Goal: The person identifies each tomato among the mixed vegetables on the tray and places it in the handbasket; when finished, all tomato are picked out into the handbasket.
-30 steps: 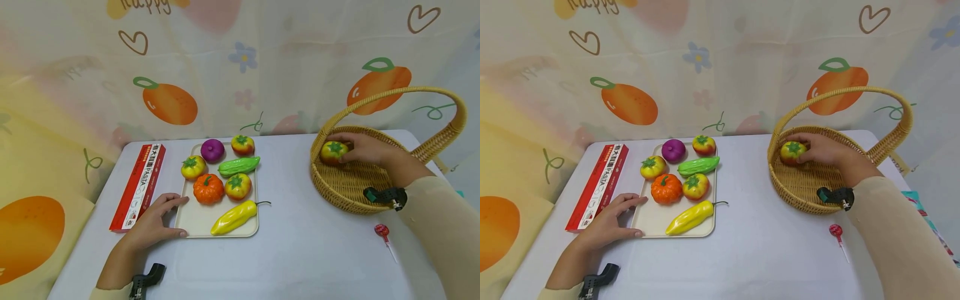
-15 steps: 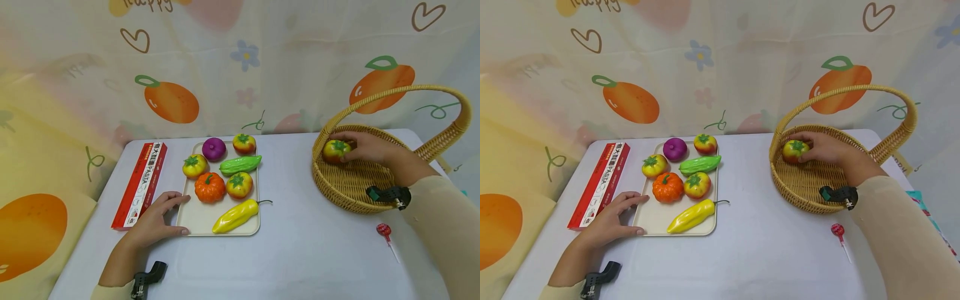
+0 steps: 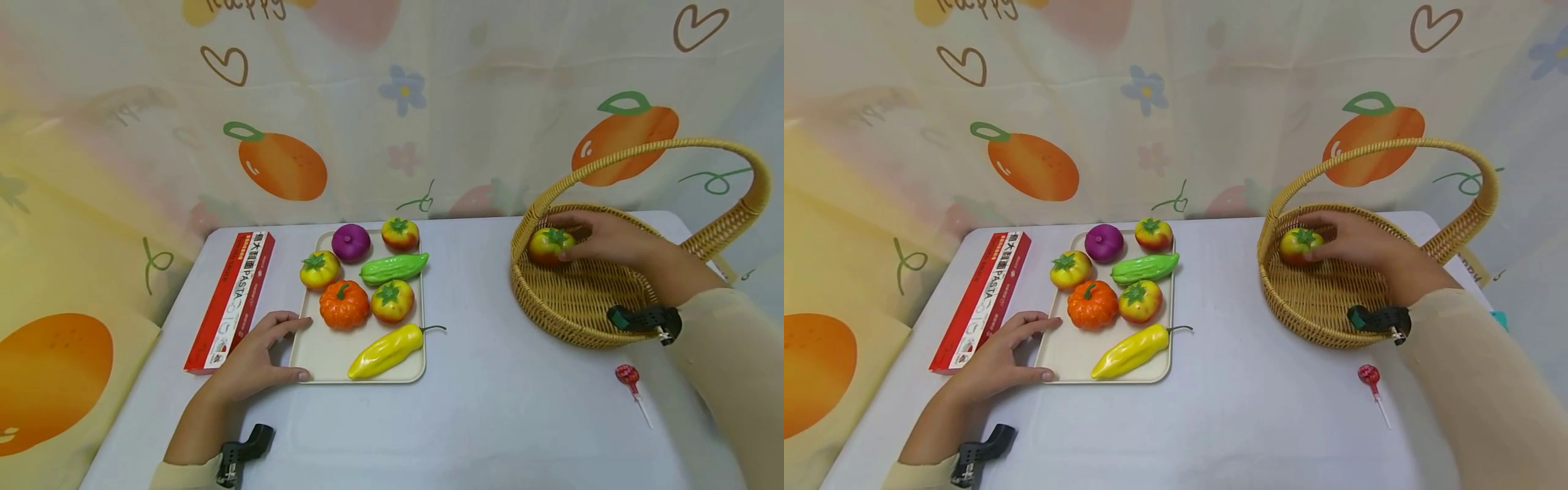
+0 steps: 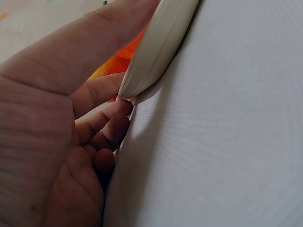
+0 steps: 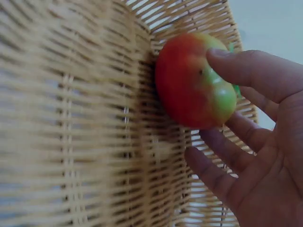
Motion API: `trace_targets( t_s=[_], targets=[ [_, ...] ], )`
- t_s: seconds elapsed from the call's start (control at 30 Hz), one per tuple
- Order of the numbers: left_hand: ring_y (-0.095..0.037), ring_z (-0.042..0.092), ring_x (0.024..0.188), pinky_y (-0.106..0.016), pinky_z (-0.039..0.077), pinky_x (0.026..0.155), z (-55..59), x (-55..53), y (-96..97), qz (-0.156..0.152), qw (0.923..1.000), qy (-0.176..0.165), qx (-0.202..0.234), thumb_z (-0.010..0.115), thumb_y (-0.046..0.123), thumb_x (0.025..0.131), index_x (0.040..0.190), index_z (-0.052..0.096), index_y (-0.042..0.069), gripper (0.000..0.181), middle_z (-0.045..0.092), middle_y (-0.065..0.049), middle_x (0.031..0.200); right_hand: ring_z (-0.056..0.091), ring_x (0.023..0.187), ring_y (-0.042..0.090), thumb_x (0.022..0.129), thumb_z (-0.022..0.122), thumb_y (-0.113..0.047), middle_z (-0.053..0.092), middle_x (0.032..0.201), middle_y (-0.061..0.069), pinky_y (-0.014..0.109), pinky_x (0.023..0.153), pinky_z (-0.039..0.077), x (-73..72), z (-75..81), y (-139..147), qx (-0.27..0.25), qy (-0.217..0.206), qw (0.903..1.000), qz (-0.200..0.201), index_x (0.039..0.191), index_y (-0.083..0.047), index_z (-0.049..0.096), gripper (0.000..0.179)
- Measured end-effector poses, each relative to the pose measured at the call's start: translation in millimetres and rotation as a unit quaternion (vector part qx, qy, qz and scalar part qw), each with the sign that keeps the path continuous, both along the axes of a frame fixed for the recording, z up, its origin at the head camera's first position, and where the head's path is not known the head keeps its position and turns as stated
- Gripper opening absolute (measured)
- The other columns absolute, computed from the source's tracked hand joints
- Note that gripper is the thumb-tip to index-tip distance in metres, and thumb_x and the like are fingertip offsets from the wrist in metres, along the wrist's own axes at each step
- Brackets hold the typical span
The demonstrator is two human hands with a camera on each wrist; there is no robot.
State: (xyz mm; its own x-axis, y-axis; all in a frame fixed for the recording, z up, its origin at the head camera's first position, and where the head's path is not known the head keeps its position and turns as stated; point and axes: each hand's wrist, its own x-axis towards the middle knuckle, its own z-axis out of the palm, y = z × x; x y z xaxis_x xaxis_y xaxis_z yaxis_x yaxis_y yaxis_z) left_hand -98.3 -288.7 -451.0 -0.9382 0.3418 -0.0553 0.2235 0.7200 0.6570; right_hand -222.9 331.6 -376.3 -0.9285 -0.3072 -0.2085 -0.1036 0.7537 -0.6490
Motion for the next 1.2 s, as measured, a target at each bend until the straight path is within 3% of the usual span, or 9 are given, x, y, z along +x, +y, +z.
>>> trace_targets(
  t_s=[0.2,0.43,0.5,0.63,0.7,0.77,1.2],
  targets=[
    [-0.030,0.050,0.131,-0.064,0.045,0.112,2.7,0.3,-1.2,0.001,1.0000,0.004,-0.006,0.100,0.042,0.071,0.148,0.065,0.016,0.089,0.054,-0.009,0.142,0.054,0.137,0.047,0.098,0.081,-0.019,0.051,0.156,0.023,0.038,0.102,0.050,3.7,3.8,8.4,-0.003,0.011,0.9999,0.004,0.163,-0.009,0.040,0.077],
    [-0.028,0.050,0.130,-0.063,0.045,0.112,4.5,0.9,-2.5,-0.005,0.9999,0.009,-0.003,0.101,0.041,0.071,0.148,0.065,0.016,0.088,0.054,-0.007,0.141,0.046,0.143,0.048,0.099,0.079,-0.025,0.045,0.159,0.024,0.063,0.108,0.046,11.2,17.4,12.5,0.006,0.016,0.9998,-0.002,0.166,-0.012,0.035,0.081],
    [-0.028,0.050,0.130,-0.063,0.045,0.112,4.1,1.2,-2.5,-0.003,1.0000,0.005,-0.002,0.100,0.041,0.071,0.148,0.065,0.016,0.088,0.054,-0.007,0.142,0.045,0.144,0.048,0.099,0.079,-0.025,0.044,0.161,0.023,0.064,0.108,0.045,13.7,21.3,12.9,0.004,0.020,0.9998,-0.001,0.165,-0.014,0.036,0.080],
    [-0.028,0.050,0.131,-0.063,0.045,0.113,2.5,0.9,-1.9,0.000,1.0000,0.000,-0.002,0.100,0.042,0.071,0.148,0.065,0.017,0.089,0.053,-0.008,0.142,0.046,0.144,0.046,0.099,0.080,-0.024,0.044,0.162,0.020,0.033,0.102,0.051,20.2,28.0,13.2,0.006,0.030,0.9995,0.004,0.164,-0.015,0.039,0.078],
    [-0.028,0.050,0.131,-0.063,0.045,0.112,2.2,0.6,-1.6,-0.002,1.0000,0.002,-0.004,0.100,0.042,0.071,0.149,0.065,0.017,0.089,0.053,-0.008,0.142,0.046,0.144,0.046,0.098,0.080,-0.023,0.045,0.162,0.020,0.017,0.094,0.047,23.7,30.2,13.0,0.005,0.037,0.9993,0.007,0.164,-0.015,0.040,0.077],
    [-0.028,0.050,0.131,-0.063,0.045,0.112,1.8,0.0,-1.4,-0.005,1.0000,0.005,-0.003,0.100,0.042,0.071,0.148,0.065,0.017,0.089,0.053,-0.008,0.142,0.047,0.143,0.046,0.098,0.080,-0.022,0.046,0.161,0.019,0.009,0.088,0.042,27.1,31.7,12.9,0.000,0.042,0.9991,0.009,0.164,-0.015,0.041,0.077],
    [-0.027,0.050,0.129,-0.062,0.045,0.112,-0.8,0.8,-0.7,-0.002,1.0000,0.003,0.000,0.101,0.041,0.071,0.148,0.065,0.016,0.089,0.053,-0.007,0.142,0.051,0.137,0.040,0.099,0.078,-0.017,0.052,0.156,0.016,0.007,0.089,0.044,48.6,29.6,-3.3,-0.028,0.071,0.9969,0.017,0.162,-0.017,0.043,0.072]
  ],
)
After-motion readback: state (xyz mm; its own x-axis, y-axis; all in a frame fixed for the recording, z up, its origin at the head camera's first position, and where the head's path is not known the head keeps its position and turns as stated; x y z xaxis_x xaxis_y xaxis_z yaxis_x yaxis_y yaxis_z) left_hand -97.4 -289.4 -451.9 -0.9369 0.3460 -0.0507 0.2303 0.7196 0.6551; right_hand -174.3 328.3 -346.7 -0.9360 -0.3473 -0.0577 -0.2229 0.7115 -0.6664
